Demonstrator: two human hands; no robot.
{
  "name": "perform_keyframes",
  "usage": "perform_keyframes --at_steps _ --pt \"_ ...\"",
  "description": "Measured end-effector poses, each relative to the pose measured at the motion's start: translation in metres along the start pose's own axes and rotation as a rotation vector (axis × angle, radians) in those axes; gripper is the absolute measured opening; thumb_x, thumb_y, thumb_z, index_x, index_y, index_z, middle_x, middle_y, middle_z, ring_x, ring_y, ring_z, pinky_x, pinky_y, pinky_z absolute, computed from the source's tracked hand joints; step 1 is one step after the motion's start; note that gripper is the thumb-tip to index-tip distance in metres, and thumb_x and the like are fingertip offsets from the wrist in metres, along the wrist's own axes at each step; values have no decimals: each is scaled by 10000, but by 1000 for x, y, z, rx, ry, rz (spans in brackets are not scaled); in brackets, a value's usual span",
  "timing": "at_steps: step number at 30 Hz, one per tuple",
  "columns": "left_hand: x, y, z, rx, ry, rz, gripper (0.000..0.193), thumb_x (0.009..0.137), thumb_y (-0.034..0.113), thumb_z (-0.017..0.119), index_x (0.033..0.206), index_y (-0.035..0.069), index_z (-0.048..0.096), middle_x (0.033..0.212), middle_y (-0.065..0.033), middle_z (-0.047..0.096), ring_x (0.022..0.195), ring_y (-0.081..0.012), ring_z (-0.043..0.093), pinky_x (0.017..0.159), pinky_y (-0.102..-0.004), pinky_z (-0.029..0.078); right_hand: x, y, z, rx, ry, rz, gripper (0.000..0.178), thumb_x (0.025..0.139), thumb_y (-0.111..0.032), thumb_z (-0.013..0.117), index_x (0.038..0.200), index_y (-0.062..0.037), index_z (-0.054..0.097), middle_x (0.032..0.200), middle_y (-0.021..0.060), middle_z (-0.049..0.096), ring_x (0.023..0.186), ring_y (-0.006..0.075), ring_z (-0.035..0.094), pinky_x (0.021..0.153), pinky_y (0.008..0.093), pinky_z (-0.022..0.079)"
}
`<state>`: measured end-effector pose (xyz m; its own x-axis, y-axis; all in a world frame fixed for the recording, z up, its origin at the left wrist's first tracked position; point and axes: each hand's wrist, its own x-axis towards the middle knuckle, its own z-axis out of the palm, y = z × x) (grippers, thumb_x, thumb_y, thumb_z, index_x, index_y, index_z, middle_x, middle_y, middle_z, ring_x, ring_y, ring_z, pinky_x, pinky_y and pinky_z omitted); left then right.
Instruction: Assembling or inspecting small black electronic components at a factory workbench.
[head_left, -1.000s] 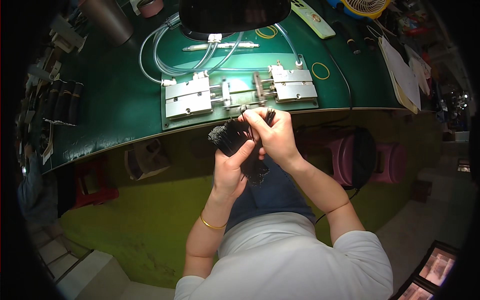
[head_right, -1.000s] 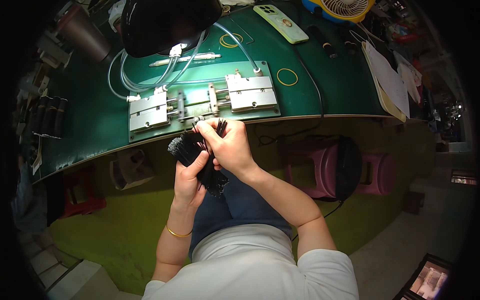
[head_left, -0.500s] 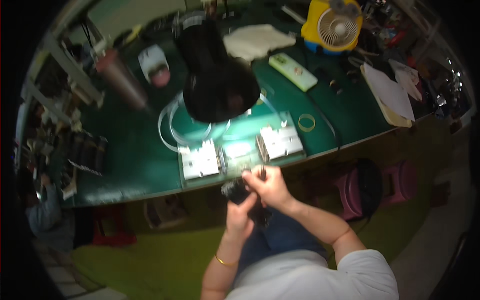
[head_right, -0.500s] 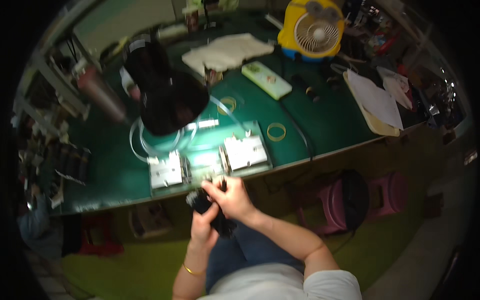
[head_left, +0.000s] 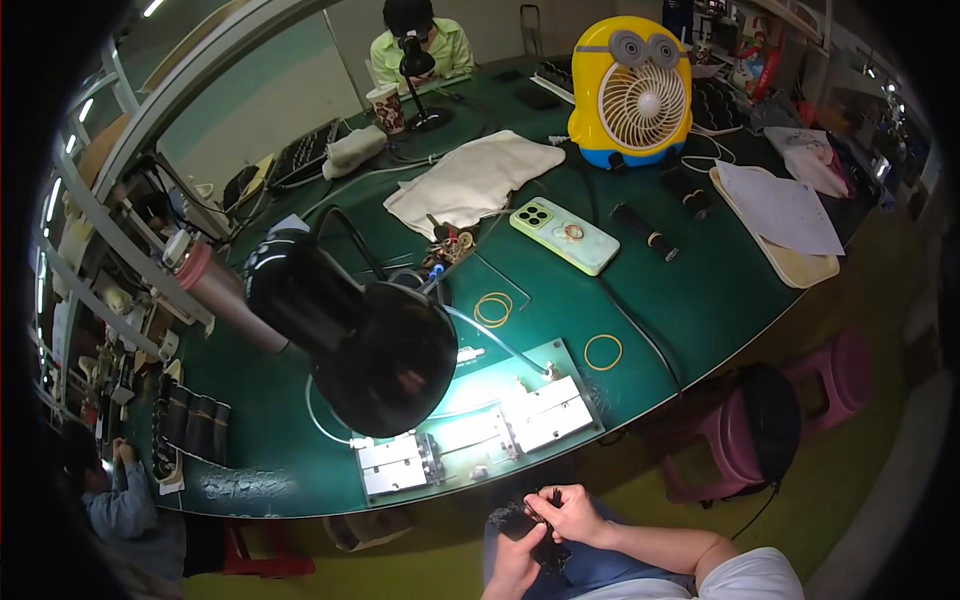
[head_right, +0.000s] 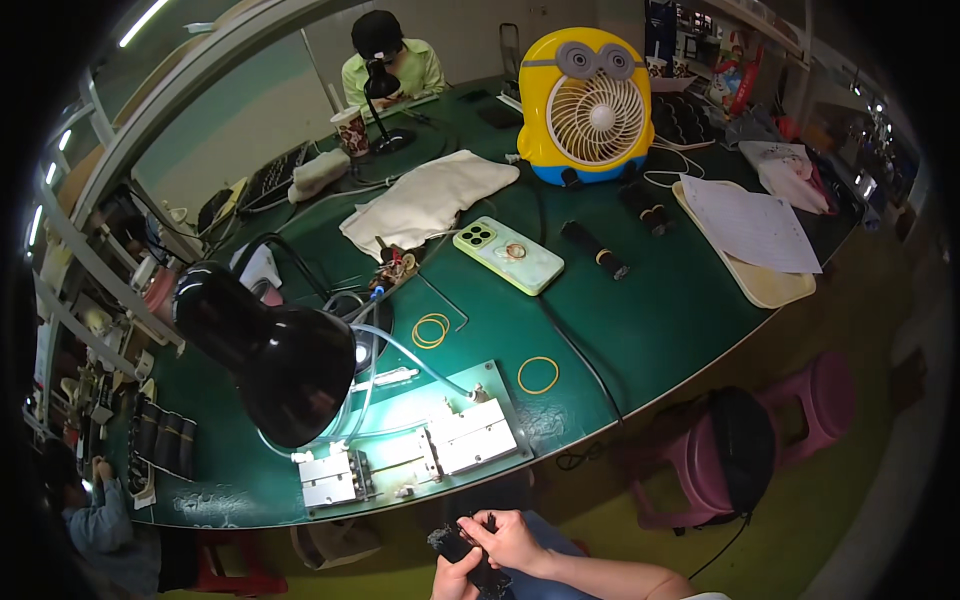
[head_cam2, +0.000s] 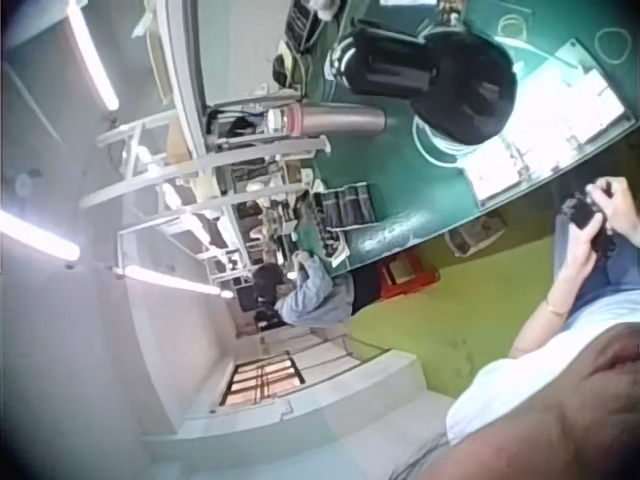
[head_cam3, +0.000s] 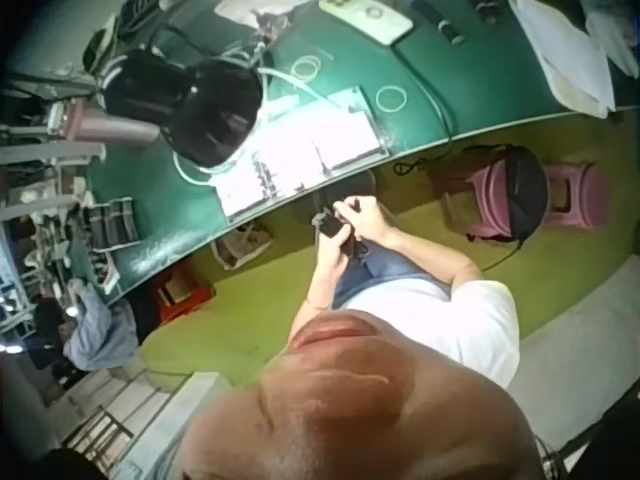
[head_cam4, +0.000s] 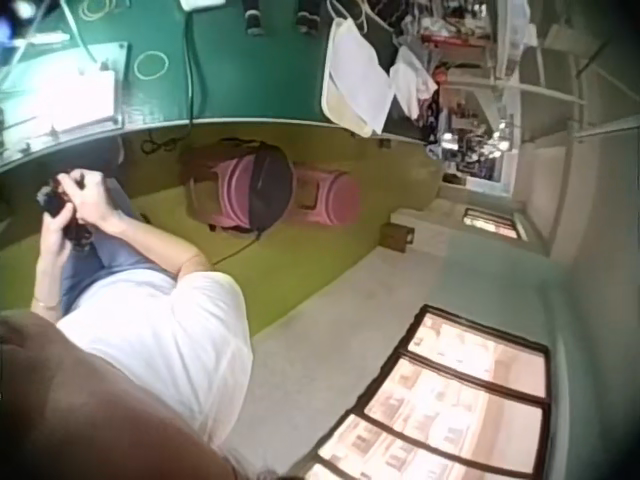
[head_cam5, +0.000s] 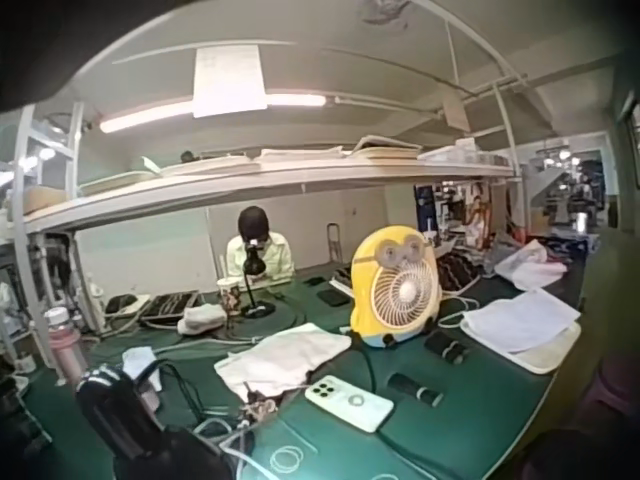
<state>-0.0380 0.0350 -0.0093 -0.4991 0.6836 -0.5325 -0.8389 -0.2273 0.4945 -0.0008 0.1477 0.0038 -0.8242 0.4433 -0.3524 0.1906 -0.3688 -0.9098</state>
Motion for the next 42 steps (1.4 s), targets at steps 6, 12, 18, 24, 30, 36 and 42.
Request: perform_keyframes --at_steps 6,12,18,24,30,36,42 --pt "2 10 9 91 -9 49 260 753 37 568 994 27 470 816 -66 536 671 -179 557 601 -306 477 0 -9 1 70 -3 -31 195 841 -172 550 768 -1 608 557 1 537 370 31 430 334 186 329" --pt "-5 27 20 79 -74 85 185 763 54 576 926 19 495 749 -52 533 636 -161 558 589 -281 479 -1 -35 12 -11 -17 -155 175 850 -108 512 776 26 598 561 15 540 395 37 458 325 172 334" --pt "-20 43 23 53 -32 126 154 787 39 554 932 7 513 780 -64 554 627 -156 561 566 -267 478 -7 -39 25 -25 -38 -254 150 841 -99 529 771 18 591 563 9 540 408 34 461 343 166 346" --pt "-33 48 20 46 -76 166 161 790 40 556 945 7 526 785 -64 562 627 -153 564 558 -261 476 -16 -45 36 -81 -75 -254 145 835 -118 552 782 6 603 565 0 543 407 30 460 346 166 361" --pt "-27 56 27 35 -75 203 155 793 36 553 943 3 531 778 -62 565 627 -146 563 552 -255 470 -9 -56 39 -122 -60 -261 138 835 -96 540 775 17 592 547 9 535 401 40 465 344 170 362" --pt "-15 56 28 3 -129 253 159 791 8 551 949 -1 542 814 -64 574 663 -147 569 590 -257 475 3 -68 43 -191 -9 -252 152 832 -111 545 762 11 603 524 2 524 378 34 443 331 171 339" --pt "0 54 26 -92 -175 293 93 799 15 549 889 1 533 794 -67 569 657 -149 566 612 -259 477 17 -74 45 -131 0 -214 182 831 -140 547 739 6 608 505 -2 518 355 29 412 316 183 308"
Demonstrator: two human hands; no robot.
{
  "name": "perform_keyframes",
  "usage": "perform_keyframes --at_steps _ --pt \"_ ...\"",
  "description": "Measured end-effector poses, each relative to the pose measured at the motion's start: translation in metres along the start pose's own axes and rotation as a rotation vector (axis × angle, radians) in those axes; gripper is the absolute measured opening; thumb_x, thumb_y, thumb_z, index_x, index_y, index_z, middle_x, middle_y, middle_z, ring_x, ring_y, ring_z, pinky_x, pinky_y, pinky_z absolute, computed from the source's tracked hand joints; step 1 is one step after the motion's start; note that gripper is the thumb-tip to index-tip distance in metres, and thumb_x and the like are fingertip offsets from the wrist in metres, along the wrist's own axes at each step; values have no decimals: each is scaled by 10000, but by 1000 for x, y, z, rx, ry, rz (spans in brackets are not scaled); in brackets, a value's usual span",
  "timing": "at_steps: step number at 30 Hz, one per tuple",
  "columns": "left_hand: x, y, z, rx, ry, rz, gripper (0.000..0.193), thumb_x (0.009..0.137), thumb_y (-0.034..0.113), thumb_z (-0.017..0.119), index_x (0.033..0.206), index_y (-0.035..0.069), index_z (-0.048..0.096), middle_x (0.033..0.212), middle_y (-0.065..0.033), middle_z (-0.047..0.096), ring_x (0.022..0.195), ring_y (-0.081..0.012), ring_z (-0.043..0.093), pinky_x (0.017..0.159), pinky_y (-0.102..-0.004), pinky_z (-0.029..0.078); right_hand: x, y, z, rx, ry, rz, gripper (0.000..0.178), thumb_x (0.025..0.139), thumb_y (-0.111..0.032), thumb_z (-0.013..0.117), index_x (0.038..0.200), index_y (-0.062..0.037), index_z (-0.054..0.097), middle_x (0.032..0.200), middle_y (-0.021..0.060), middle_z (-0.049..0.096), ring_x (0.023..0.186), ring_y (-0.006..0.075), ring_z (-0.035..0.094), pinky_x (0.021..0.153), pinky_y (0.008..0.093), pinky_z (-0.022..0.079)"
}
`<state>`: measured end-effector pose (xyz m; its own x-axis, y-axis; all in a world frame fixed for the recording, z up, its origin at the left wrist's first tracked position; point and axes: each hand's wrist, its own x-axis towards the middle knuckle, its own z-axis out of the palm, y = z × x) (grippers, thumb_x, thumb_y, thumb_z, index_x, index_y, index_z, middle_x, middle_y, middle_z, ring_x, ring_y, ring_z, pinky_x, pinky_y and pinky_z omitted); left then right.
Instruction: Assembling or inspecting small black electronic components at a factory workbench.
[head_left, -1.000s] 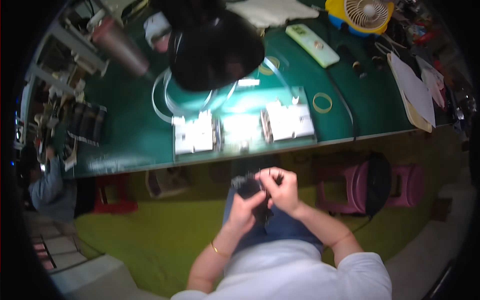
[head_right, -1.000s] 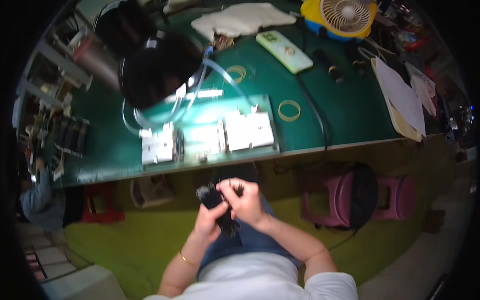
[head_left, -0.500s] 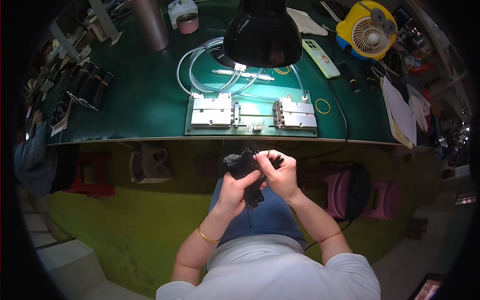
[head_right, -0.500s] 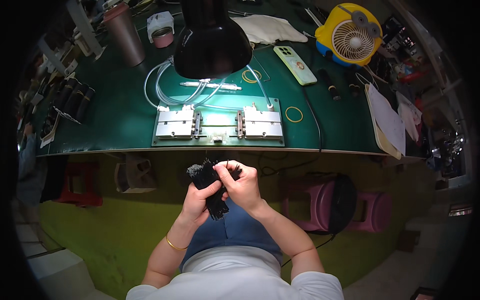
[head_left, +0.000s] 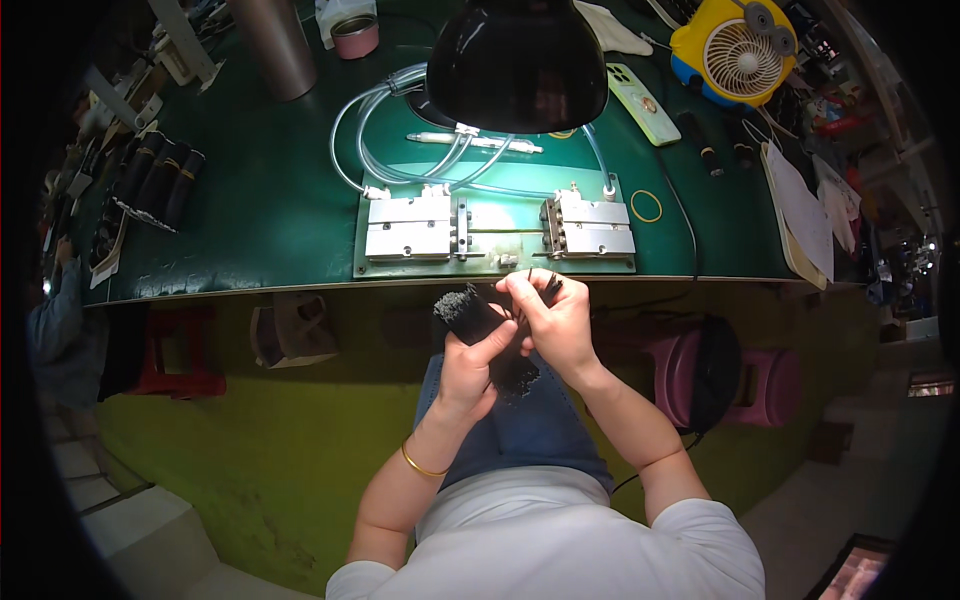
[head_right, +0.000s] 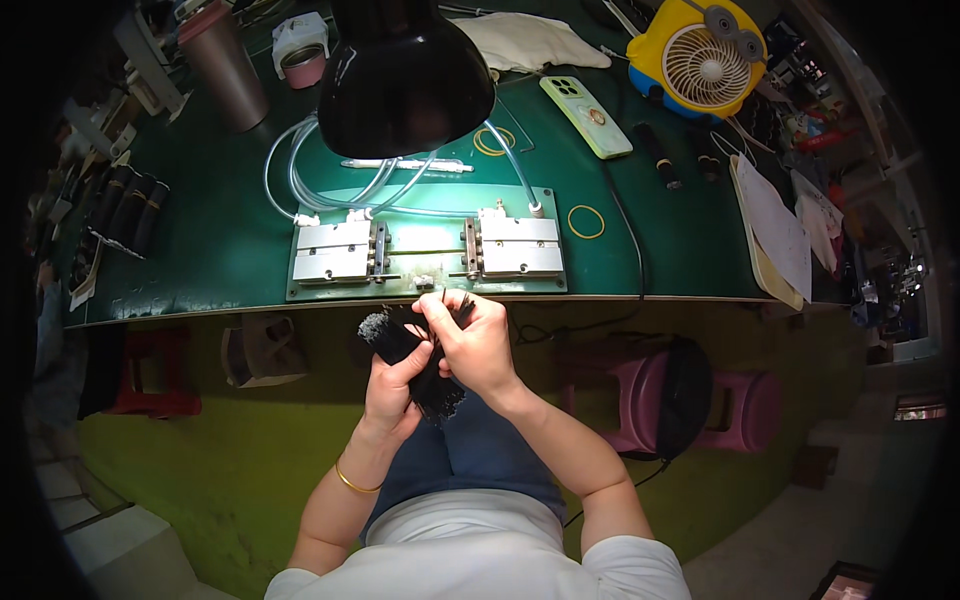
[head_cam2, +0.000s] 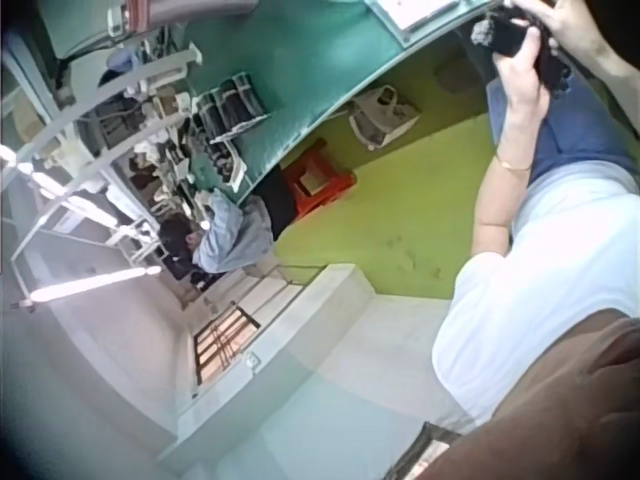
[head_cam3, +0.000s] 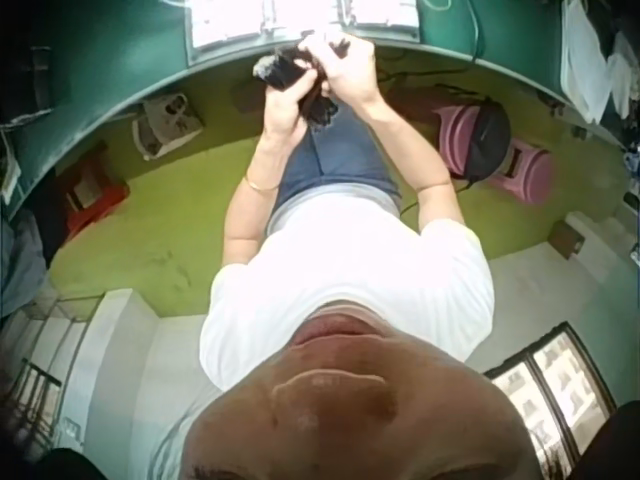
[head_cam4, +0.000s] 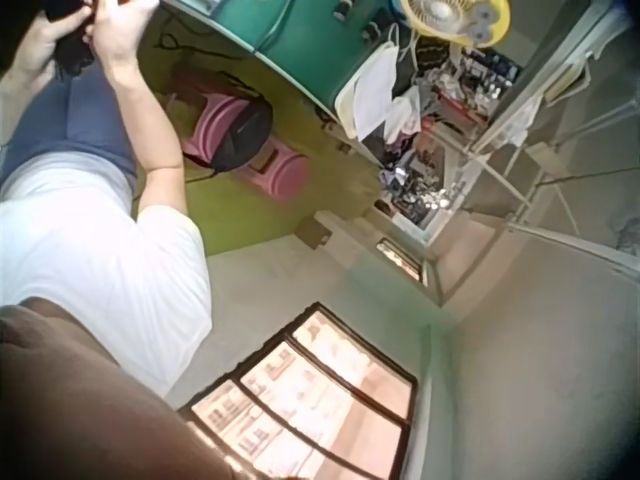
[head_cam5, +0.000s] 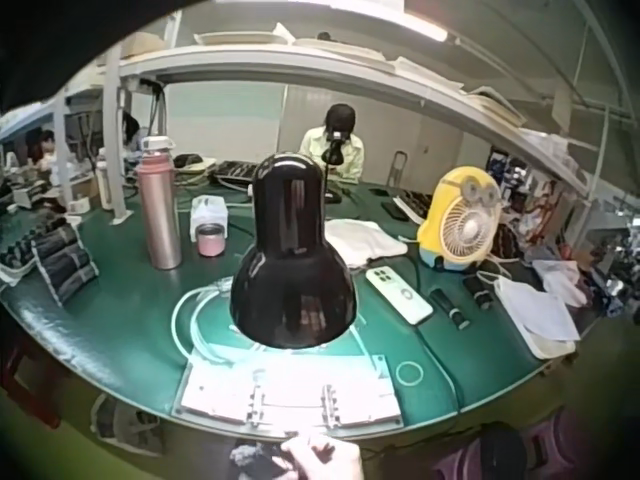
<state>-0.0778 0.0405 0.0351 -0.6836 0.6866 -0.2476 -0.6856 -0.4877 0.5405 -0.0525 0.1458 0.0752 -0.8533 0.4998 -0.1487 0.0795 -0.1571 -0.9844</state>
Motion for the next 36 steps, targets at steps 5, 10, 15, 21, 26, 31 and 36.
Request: perform_keyframes --at_steps 5,10,15,21,26,31,36 --pt "3 -1 0 2 26 1 71 802 20 549 865 3 523 787 -69 564 658 -150 564 614 -260 477 2 1 2 18 21 13 192 831 -146 544 736 7 610 500 -4 513 354 27 406 315 183 302" --pt "2 3 7 -3 51 10 86 799 18 552 877 0 523 781 -68 563 654 -148 563 614 -259 477 3 0 4 12 57 5 192 831 -143 541 737 8 616 497 -8 511 354 24 398 317 181 293" --pt "5 5 6 17 42 1 106 795 17 556 895 -1 525 796 -67 564 656 -142 562 611 -256 477 3 -2 5 -33 65 -16 209 838 -155 531 742 10 616 510 -3 524 357 19 392 315 168 287" --pt "6 4 5 27 36 0 124 794 19 558 912 -2 529 809 -66 567 663 -138 563 606 -254 478 4 -3 5 -22 77 16 220 838 -166 529 744 14 615 522 5 538 357 20 393 312 162 285" --pt "5 6 9 9 36 -1 118 794 18 558 907 -2 533 800 -66 570 669 -143 565 616 -256 479 4 -4 5 -8 85 19 197 821 -142 547 708 5 613 492 -11 510 353 20 396 313 177 291" --pt "7 4 6 16 -2 -8 101 796 23 559 891 -3 534 788 -69 571 676 -149 566 629 -260 478 6 -5 2 22 68 54 215 820 -159 556 693 6 609 488 -6 510 350 21 394 311 176 293" --pt "6 6 7 3 13 -21 87 797 34 561 874 0 535 777 -68 571 673 -152 565 626 -260 474 5 0 2 65 58 55 230 825 -179 565 695 7 603 497 0 517 352 22 399 310 177 298"
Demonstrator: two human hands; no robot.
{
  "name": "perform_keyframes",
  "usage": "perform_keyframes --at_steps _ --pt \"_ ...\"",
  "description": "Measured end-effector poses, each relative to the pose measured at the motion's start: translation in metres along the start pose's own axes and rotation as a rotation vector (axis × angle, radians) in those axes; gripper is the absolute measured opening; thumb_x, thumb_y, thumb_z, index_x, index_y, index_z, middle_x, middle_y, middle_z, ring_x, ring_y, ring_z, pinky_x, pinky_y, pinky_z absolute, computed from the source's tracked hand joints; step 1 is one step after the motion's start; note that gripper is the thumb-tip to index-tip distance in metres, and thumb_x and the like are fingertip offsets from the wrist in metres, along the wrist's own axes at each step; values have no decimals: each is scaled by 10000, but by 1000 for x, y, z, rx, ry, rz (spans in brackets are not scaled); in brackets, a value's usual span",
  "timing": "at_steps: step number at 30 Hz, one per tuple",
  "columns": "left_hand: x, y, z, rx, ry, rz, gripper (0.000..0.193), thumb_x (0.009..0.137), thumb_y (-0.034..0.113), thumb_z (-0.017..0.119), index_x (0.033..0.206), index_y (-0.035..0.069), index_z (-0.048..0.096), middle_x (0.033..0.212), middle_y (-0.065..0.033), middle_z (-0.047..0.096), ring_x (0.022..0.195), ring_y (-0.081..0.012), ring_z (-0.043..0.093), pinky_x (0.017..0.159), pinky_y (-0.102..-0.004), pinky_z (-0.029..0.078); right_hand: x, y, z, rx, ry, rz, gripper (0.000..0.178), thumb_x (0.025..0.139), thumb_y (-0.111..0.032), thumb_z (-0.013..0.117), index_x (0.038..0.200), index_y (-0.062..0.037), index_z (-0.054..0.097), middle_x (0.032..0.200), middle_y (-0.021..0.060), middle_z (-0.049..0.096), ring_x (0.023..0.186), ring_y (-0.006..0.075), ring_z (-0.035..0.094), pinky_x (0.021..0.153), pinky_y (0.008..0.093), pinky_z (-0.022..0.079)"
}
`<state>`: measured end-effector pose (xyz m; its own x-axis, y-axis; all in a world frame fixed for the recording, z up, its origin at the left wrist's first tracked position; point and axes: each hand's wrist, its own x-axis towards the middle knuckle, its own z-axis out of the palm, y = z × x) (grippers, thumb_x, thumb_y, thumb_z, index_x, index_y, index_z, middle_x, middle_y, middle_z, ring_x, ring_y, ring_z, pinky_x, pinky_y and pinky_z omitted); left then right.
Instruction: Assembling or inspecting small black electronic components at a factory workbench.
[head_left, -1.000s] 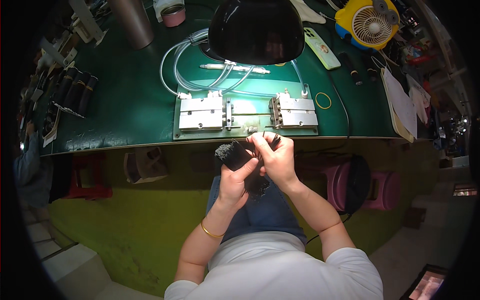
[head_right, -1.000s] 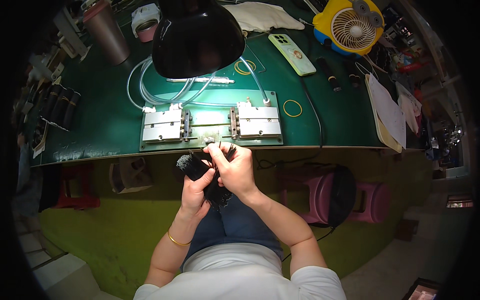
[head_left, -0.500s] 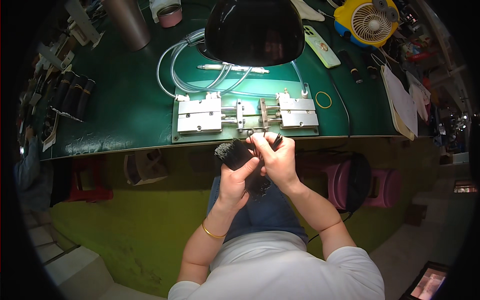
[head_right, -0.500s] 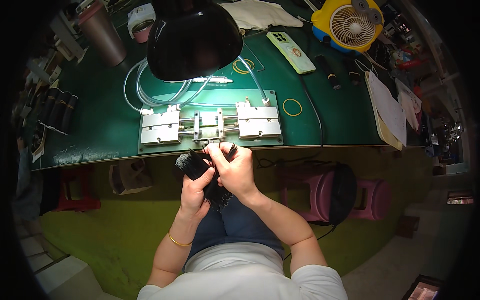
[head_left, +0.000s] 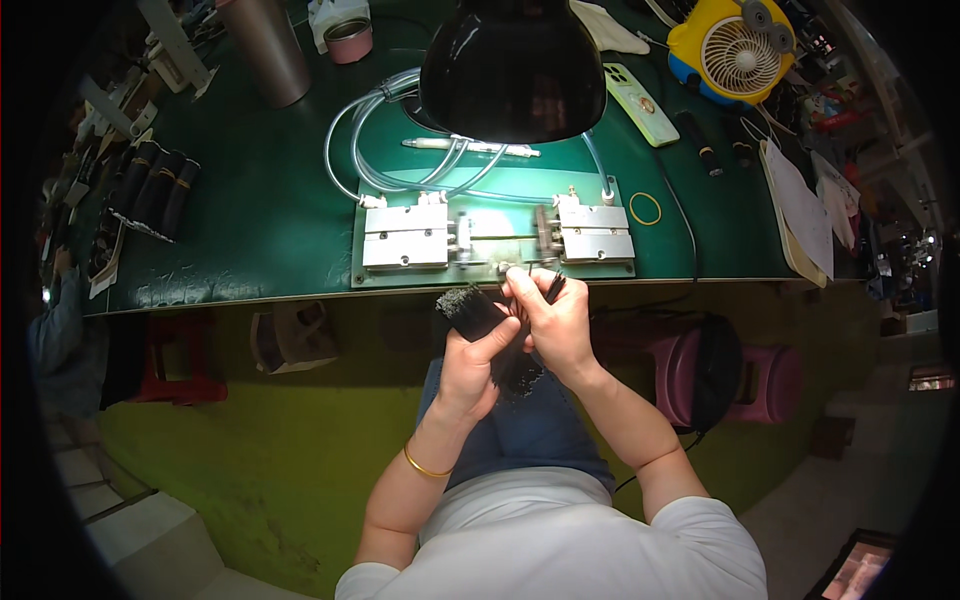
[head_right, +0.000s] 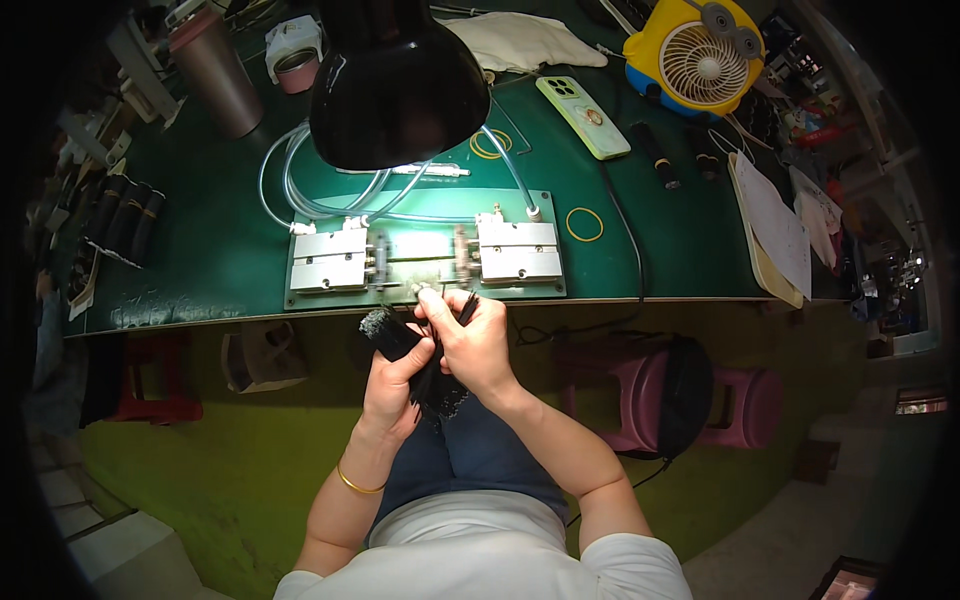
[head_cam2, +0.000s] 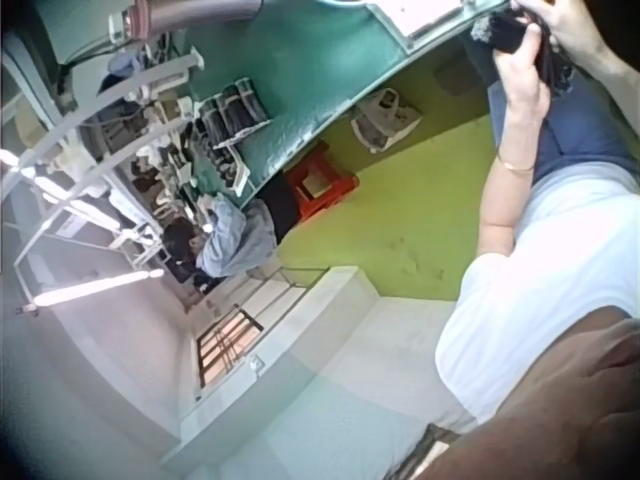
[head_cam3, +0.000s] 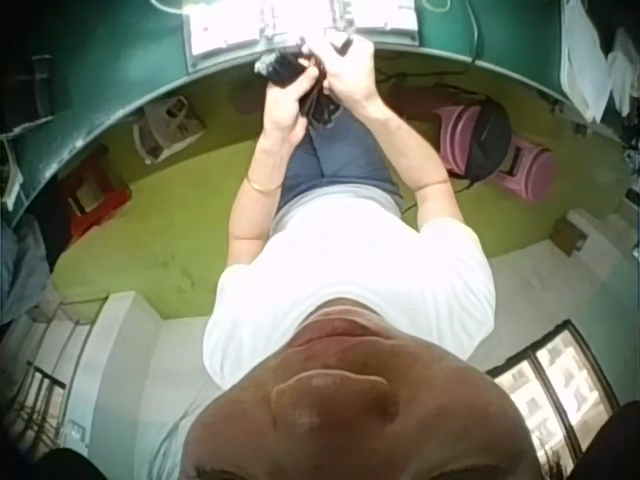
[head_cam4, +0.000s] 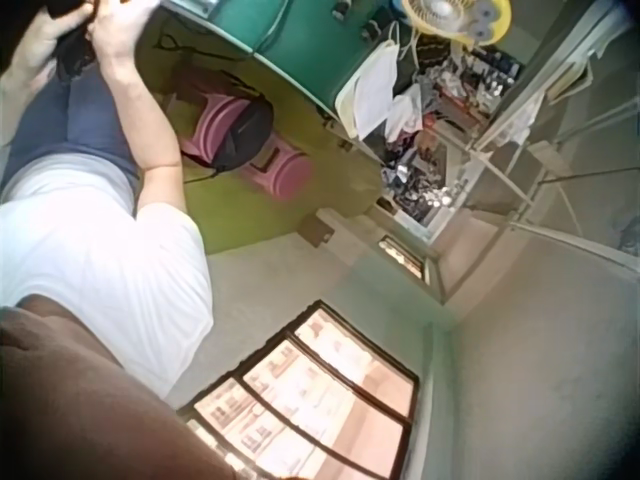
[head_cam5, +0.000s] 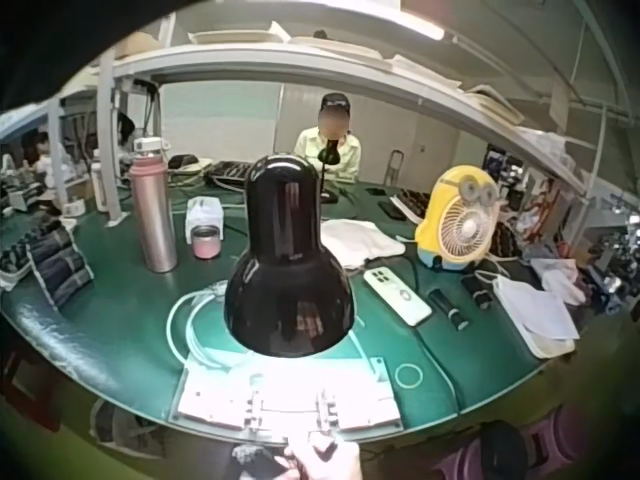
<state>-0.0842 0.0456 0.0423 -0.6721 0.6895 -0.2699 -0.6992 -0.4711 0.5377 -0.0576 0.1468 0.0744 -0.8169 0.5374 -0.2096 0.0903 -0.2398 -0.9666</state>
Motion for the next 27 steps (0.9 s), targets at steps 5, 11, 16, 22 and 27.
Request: perform_keyframes --at_steps 5,11,16,22,27 --pt "-7 6 6 -15 33 -26 88 798 36 559 878 4 540 771 -62 570 663 -147 563 606 -254 468 -6 -4 2 -74 -77 -100 224 829 -185 565 718 5 604 507 -5 519 356 23 403 310 175 302" --pt "-8 3 4 26 48 -7 97 798 37 558 890 5 548 762 -55 568 639 -137 551 585 -245 461 -9 -8 6 -91 -27 -72 191 830 -161 553 754 4 612 507 -16 510 357 27 406 312 177 302" --pt "-4 2 3 32 39 10 108 795 28 559 900 2 552 772 -55 571 641 -135 548 589 -244 460 -6 -5 5 -88 10 -48 188 827 -155 550 756 6 615 502 -16 509 357 29 412 312 182 303" --pt "-2 2 4 9 41 10 129 794 12 554 922 -3 554 798 -59 577 657 -137 551 598 -246 461 -3 -5 4 -98 15 -47 201 824 -159 551 732 7 615 492 -13 507 349 28 406 309 184 300" --pt "0 0 2 4 18 4 138 794 4 550 932 -7 553 812 -63 580 672 -141 557 609 -252 465 -1 -4 3 -83 32 -23 214 821 -167 559 712 10 613 486 -7 507 341 29 398 306 186 296"
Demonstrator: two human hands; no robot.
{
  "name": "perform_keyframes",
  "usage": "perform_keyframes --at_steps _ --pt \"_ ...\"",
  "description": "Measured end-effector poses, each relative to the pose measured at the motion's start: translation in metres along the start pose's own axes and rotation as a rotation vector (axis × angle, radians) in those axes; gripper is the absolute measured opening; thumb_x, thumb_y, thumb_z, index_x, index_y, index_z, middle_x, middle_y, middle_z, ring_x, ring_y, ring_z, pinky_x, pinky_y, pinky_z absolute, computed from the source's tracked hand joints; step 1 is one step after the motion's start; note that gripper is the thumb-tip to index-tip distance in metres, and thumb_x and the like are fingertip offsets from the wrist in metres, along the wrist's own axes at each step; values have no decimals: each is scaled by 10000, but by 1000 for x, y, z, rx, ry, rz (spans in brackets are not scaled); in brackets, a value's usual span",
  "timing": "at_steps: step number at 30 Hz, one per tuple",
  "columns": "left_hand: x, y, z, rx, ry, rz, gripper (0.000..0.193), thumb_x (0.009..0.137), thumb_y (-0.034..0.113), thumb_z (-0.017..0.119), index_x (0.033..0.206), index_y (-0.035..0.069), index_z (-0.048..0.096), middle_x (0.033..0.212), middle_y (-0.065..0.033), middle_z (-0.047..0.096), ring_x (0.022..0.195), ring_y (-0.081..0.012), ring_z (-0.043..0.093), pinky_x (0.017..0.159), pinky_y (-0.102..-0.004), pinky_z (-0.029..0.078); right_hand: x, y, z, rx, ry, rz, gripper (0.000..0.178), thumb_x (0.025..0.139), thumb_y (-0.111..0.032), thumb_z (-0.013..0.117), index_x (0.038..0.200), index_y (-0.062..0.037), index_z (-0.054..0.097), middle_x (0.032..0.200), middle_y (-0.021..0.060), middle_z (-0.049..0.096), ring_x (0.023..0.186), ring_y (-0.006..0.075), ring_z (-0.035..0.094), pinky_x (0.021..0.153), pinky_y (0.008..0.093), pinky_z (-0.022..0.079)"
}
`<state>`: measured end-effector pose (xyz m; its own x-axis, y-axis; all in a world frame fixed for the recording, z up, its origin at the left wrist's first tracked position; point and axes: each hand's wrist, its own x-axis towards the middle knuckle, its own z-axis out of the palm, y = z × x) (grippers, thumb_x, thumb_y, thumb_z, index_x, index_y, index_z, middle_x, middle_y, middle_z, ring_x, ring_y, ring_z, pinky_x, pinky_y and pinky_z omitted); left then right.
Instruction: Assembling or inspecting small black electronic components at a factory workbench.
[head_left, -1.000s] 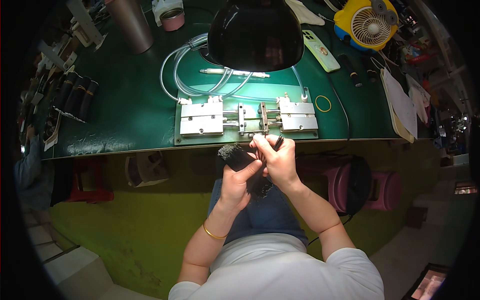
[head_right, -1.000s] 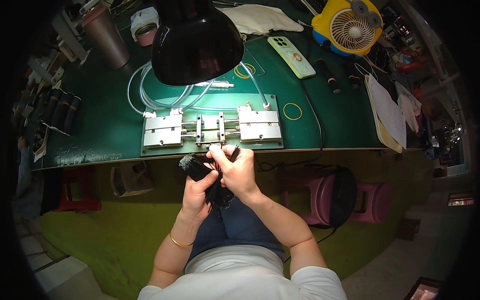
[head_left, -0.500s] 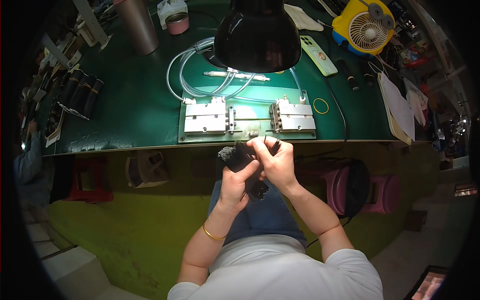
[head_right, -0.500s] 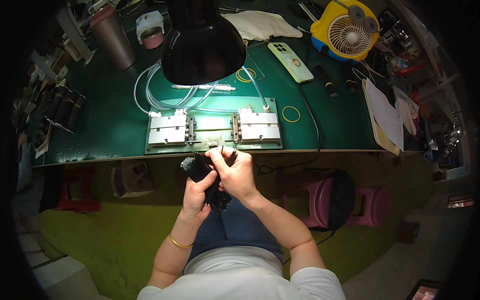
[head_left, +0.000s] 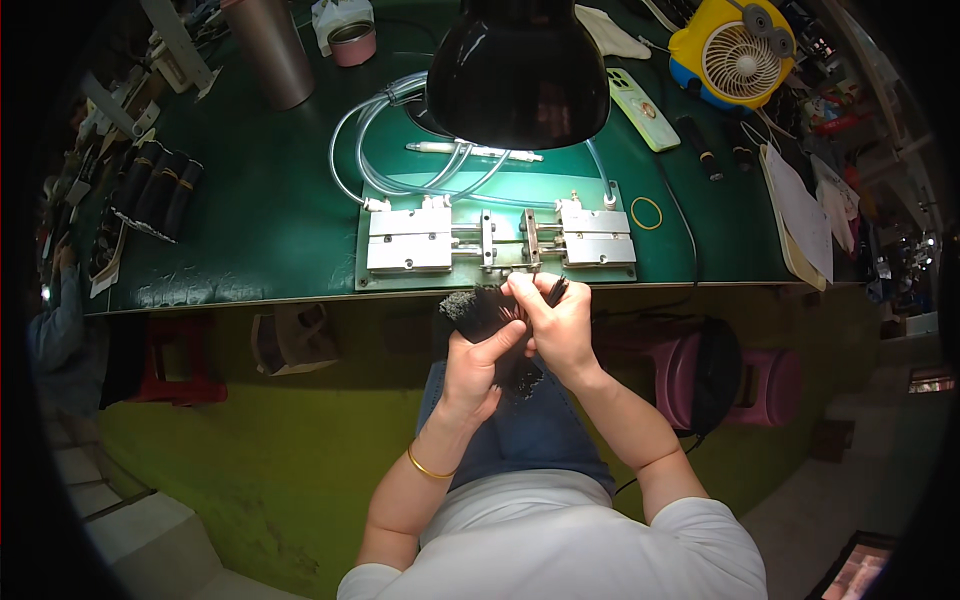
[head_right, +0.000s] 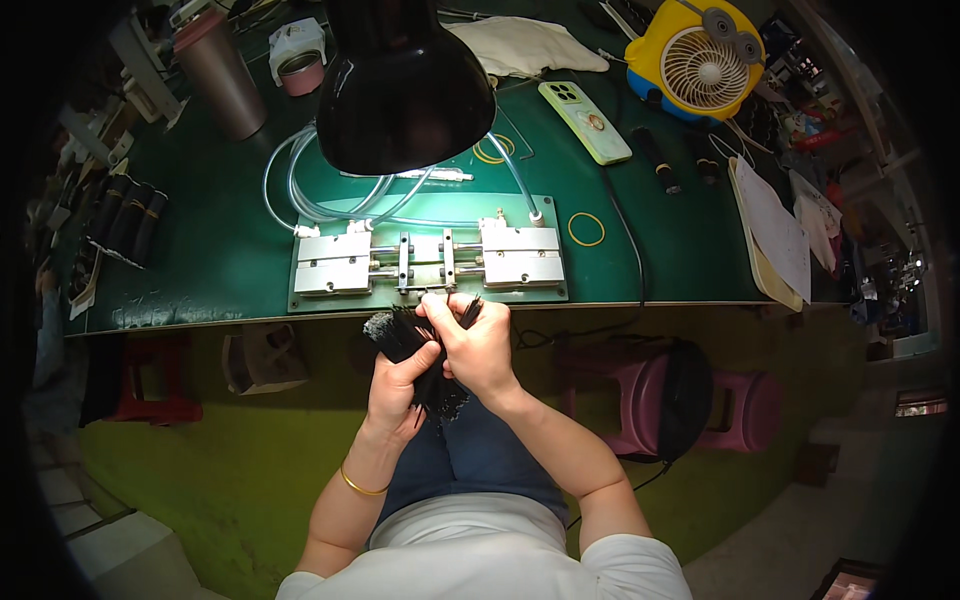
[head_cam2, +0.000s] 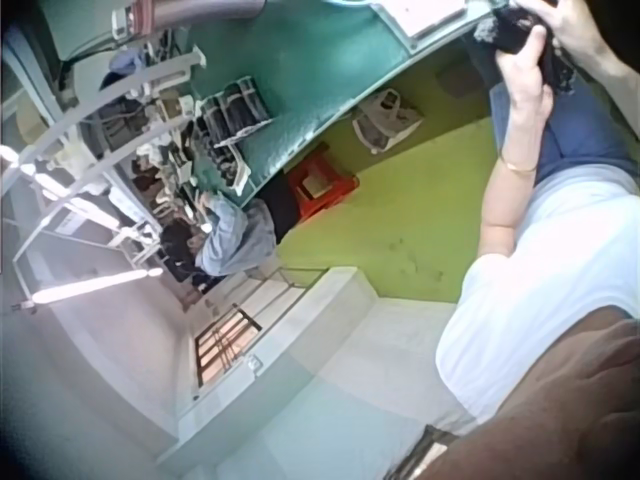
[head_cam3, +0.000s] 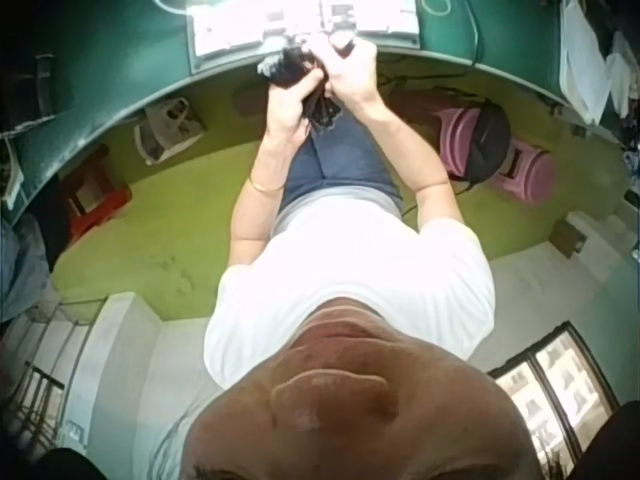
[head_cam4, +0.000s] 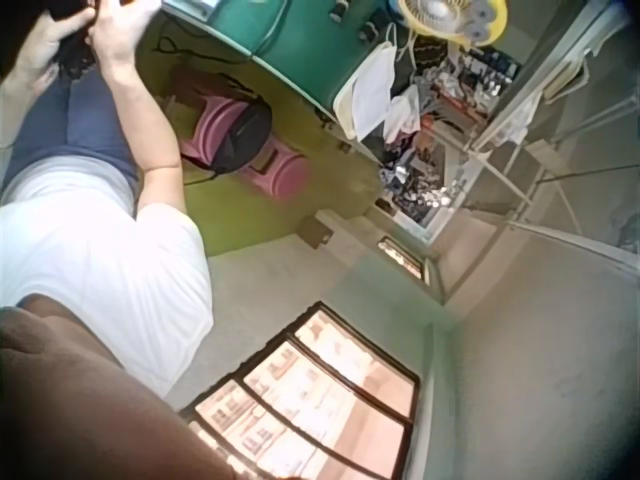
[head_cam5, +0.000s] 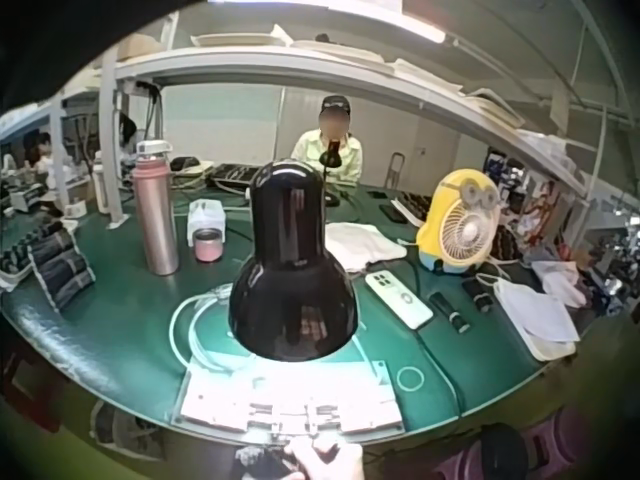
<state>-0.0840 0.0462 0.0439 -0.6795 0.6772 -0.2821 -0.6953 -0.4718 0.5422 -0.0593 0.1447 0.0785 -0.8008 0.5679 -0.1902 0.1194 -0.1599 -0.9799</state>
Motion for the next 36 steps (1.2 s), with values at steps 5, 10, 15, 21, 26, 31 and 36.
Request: perform_keyframes --at_steps 5,10,15,21,26,31,36 --pt "-2 6 6 9 29 -36 137 794 11 554 929 -7 552 807 -61 580 679 -142 563 621 -255 469 0 2 -2 23 -7 -11 215 822 -170 564 717 12 610 498 0 519 345 29 401 305 188 297" --pt "-4 6 0 32 -14 -30 123 793 26 561 913 -3 553 792 -62 580 665 -142 563 618 -256 471 -4 0 -3 -4 -79 -54 206 826 -165 558 728 9 609 509 3 528 349 31 406 309 186 300" --pt "-6 6 0 34 -5 -13 104 794 41 565 889 1 553 779 -64 581 647 -141 564 606 -256 475 -8 -6 2 -4 -74 -66 197 831 -160 550 742 6 609 514 8 532 352 37 413 314 183 306" --pt "-4 3 -3 59 21 -16 103 797 47 566 888 2 552 779 -65 584 641 -138 568 596 -250 477 -4 0 1 -4 -23 -21 201 831 -168 544 753 5 612 513 9 533 352 38 420 316 182 315" --pt "-2 4 -1 66 28 -27 108 799 47 566 895 1 550 790 -64 584 646 -139 571 602 -251 479 -2 -2 0 -4 -10 4 211 825 -174 546 738 6 614 510 9 531 349 38 419 313 182 315" --pt "-2 3 1 46 11 -18 115 799 38 563 906 -1 547 806 -65 583 668 -141 572 620 -254 481 0 -4 -1 14 -21 50 224 817 -176 554 698 6 609 503 10 527 342 39 414 306 183 311" --pt "-2 4 4 10 17 -28 119 796 30 562 910 0 547 807 -66 582 682 -142 572 631 -254 480 1 -2 -2 14 -7 58 225 815 -174 560 687 6 604 501 10 524 341 38 412 302 186 308"
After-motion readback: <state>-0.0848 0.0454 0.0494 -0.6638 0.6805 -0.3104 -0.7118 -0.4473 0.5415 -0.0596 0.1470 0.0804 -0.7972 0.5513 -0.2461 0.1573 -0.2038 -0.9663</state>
